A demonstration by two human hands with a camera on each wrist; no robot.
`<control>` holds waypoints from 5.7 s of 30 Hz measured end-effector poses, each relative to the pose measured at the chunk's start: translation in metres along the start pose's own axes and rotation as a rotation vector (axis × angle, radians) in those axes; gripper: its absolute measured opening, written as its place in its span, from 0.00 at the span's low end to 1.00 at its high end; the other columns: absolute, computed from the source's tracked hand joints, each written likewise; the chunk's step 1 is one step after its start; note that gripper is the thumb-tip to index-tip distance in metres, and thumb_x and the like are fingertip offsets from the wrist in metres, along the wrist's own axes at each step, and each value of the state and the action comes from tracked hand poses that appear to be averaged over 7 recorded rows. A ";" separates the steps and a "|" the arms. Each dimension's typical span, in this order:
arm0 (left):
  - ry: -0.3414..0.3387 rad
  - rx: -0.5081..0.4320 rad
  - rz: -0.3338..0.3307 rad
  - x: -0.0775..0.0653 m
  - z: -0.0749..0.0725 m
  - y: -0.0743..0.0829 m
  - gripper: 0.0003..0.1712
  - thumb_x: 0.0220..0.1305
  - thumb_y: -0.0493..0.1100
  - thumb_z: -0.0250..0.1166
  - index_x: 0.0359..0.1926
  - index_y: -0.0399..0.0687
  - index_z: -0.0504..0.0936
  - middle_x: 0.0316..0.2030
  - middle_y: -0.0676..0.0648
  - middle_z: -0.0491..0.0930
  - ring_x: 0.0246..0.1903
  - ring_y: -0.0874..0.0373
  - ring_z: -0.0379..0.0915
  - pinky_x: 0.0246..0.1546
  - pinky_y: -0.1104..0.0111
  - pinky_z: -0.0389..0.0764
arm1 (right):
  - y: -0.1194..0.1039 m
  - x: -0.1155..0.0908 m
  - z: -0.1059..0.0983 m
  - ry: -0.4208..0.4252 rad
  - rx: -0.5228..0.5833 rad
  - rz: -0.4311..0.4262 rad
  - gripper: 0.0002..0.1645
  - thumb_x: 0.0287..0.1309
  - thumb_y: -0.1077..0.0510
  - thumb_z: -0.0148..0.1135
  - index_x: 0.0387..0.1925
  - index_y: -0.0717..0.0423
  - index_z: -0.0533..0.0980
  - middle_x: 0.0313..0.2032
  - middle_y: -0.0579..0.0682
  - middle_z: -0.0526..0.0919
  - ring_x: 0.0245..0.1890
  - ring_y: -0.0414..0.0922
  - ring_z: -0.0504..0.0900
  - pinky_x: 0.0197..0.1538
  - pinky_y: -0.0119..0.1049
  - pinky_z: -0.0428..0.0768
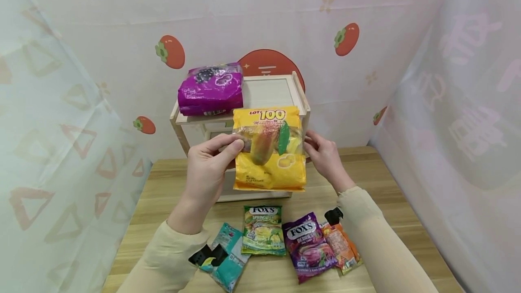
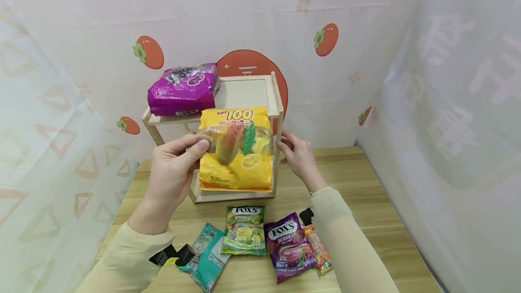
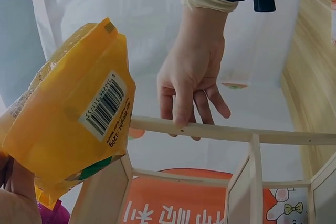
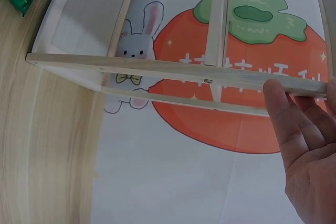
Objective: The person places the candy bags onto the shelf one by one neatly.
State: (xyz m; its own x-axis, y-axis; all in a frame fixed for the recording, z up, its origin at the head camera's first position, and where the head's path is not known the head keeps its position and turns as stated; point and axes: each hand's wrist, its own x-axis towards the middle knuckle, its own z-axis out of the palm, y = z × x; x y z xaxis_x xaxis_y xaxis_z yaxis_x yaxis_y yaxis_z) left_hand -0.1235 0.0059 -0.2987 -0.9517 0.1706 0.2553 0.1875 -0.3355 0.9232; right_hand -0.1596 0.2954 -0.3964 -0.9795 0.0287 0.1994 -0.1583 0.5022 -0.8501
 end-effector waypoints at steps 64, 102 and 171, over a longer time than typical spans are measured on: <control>0.286 0.015 0.046 0.063 0.047 0.009 0.12 0.65 0.38 0.72 0.47 0.37 0.90 0.44 0.39 0.87 0.43 0.53 0.84 0.49 0.66 0.85 | 0.000 -0.004 0.001 -0.009 0.019 0.017 0.14 0.74 0.59 0.57 0.55 0.61 0.78 0.49 0.63 0.85 0.43 0.59 0.88 0.33 0.44 0.88; 0.424 -0.009 0.018 0.071 0.051 0.005 0.08 0.63 0.38 0.73 0.42 0.40 0.91 0.40 0.39 0.87 0.42 0.49 0.84 0.48 0.64 0.86 | 0.001 -0.004 0.001 -0.021 0.028 -0.006 0.22 0.74 0.57 0.57 0.66 0.55 0.74 0.48 0.63 0.86 0.46 0.60 0.86 0.33 0.45 0.88; 0.030 0.627 0.650 0.049 0.035 -0.008 0.14 0.63 0.35 0.72 0.47 0.33 0.83 0.58 0.38 0.76 0.47 0.55 0.81 0.42 0.68 0.86 | 0.006 -0.003 0.002 -0.021 0.073 -0.039 0.26 0.73 0.61 0.58 0.69 0.58 0.71 0.54 0.66 0.84 0.49 0.60 0.87 0.35 0.43 0.88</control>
State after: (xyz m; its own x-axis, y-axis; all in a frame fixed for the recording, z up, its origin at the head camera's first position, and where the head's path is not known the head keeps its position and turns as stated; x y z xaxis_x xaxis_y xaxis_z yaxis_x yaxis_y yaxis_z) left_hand -0.1632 0.0496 -0.2837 -0.6163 0.0965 0.7816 0.7801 0.2107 0.5891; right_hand -0.1582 0.2968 -0.4034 -0.9747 -0.0084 0.2234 -0.2044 0.4381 -0.8754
